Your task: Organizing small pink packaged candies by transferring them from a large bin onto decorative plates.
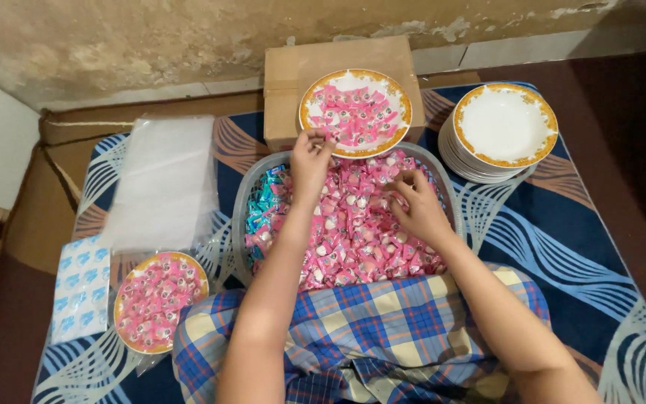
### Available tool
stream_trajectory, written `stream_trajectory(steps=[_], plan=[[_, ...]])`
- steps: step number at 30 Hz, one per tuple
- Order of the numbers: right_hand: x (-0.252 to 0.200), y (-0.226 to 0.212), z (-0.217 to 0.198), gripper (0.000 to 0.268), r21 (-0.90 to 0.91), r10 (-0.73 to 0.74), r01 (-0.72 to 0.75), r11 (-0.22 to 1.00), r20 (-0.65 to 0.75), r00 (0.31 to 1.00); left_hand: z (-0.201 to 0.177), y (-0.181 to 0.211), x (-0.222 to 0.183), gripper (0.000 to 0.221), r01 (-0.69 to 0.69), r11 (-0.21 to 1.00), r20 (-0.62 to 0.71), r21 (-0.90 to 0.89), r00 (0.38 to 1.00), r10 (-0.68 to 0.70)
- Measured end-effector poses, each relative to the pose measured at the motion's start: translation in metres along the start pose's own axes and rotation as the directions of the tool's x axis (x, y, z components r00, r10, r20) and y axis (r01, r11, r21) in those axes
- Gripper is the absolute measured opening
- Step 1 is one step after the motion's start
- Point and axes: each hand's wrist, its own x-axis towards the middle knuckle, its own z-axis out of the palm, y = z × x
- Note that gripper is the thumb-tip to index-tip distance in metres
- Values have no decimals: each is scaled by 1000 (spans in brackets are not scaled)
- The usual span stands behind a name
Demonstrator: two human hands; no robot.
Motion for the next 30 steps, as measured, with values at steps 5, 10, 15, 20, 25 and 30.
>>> stream_trajectory(steps=[5,10,15,20,25,30], plan=[[-9,1,0,29,57,61,-61,996,6,998,-10,1,12,26,-337,744,231,577,941,247],[-10,3,5,29,73,100,-102,992,30,994,-30,-22,-12,28,-363,678,151,639,923,353],[3,-30,-8,28,151,94,-116,982,143,985,-28,-30,-6,16,-399,579,147,711,890,432],[-6,-23,2,30,154,154,-200,968,267,951,15,-21,25,15,-288,469,218,835,956,199],[-9,-25,-1,27,115,215,-281,953,401,891,39,-49,60,19,-280,362,302,889,953,-5],[-5,-30,-4,29,140,250,-349,926,466,849,33,-80,91,15,-263,303,293,916,954,-58]])
